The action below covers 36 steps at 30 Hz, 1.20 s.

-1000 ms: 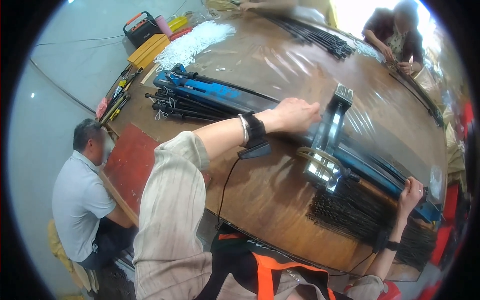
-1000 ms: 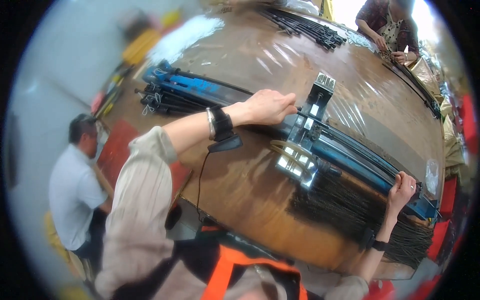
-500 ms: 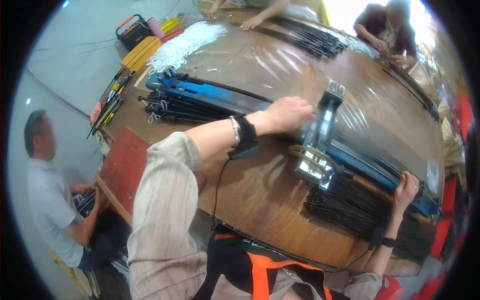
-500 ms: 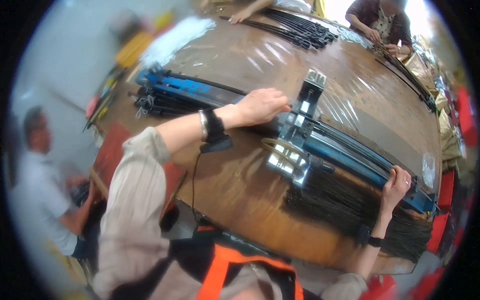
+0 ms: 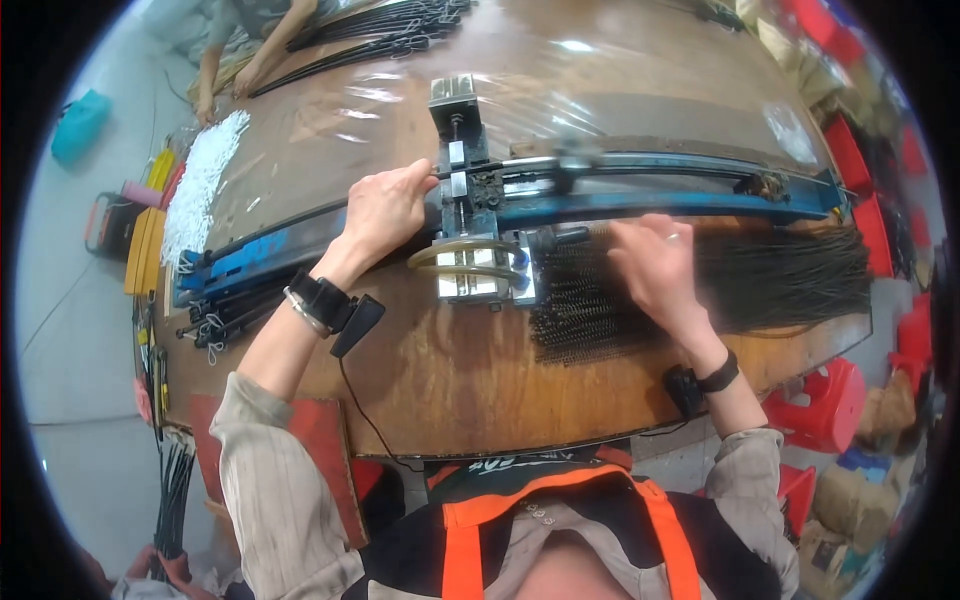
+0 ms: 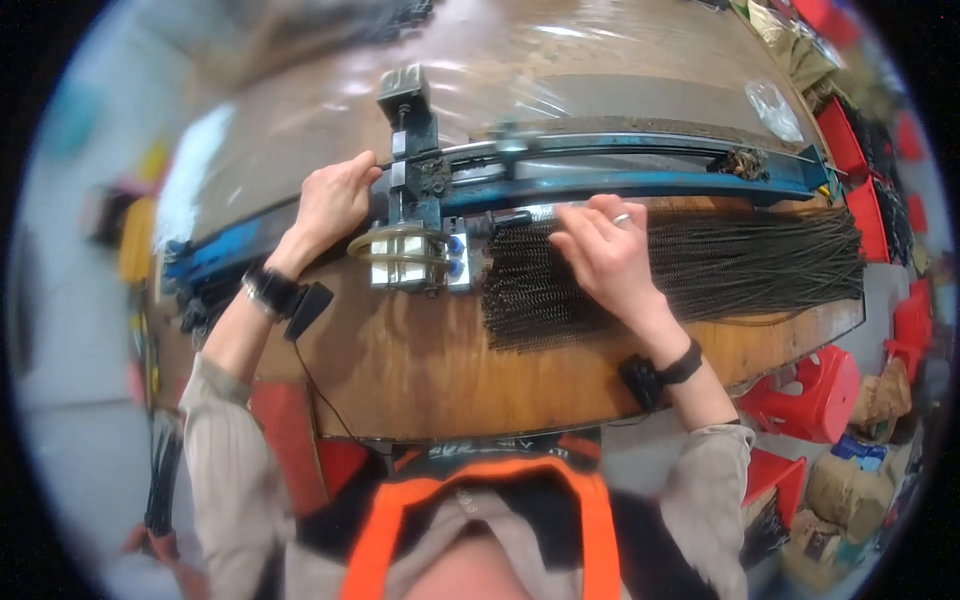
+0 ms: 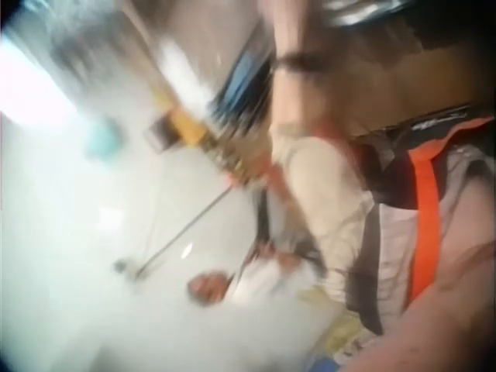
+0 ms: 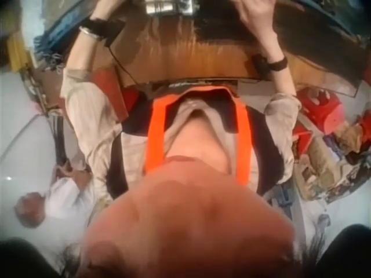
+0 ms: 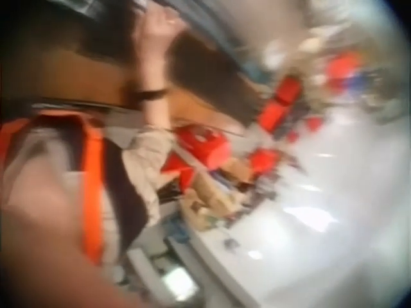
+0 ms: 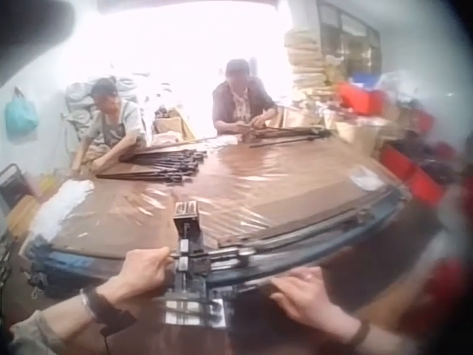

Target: The person picks up a spring and slides it onto a rod, then places the assembly into a machine to be processed. They then remove the rod and place it onto a growing pile on the table, repeating the process.

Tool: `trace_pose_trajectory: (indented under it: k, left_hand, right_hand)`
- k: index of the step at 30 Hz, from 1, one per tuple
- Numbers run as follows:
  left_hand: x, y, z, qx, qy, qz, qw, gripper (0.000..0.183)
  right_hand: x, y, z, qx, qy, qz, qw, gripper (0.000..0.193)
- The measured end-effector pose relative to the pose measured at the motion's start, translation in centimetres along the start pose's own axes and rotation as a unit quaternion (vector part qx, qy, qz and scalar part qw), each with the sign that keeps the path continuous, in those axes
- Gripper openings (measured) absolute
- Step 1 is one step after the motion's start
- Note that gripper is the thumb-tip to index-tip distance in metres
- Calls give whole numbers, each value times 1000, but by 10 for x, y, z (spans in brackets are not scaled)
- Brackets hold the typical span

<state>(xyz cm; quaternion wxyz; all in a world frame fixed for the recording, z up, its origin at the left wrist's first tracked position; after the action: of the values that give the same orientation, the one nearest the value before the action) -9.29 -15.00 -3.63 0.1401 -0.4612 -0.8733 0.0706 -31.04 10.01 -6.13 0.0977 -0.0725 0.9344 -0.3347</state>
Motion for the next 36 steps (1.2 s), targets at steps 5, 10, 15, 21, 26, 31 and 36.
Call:
trace_pose_trajectory:
  k: [5,10,15,21,26,31,36]
  left_hand:
    - [-1,4,0,-1,-3,-2,1000,16]
    - [-2,4,-3,34,-5,19,999,18]
    - [2,3,3,95,-9,76,993,19]
    - [-49,-2,-21,124,-57,171,976,10]
    - [-113,-15,-12,220,-153,126,955,9]
    - [-83,18,-23,75,-213,-106,968,20]
    - [71,82,-75,-24,-71,-100,992,10]
  right_hand:
    - [-15,-11,17,-8,-46,21,999,33]
    - [-12,-15,44,-57,-235,82,967,32]
    - [-5,-22,40,-114,-339,210,910,30]
    - [-42,10,-6,-124,-67,8,990,41]
    - [-82,46,0,-134,-97,-20,986,31]
    - [-79,40,7,-114,-102,-54,987,24]
    - [-72,36,10,-105,-146,-28,983,23]
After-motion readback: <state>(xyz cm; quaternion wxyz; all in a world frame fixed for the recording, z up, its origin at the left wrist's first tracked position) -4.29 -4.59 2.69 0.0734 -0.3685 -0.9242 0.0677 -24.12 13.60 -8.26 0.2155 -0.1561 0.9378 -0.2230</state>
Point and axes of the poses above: each hand's wrist, its own y-axis away from the middle knuckle, its own z-axis out of the palm, x = y × z, the point moved 3 cm from there along -y, towards the middle knuckle, and after that the axes turned 5 degrees about -z, right-handed, at the moved point
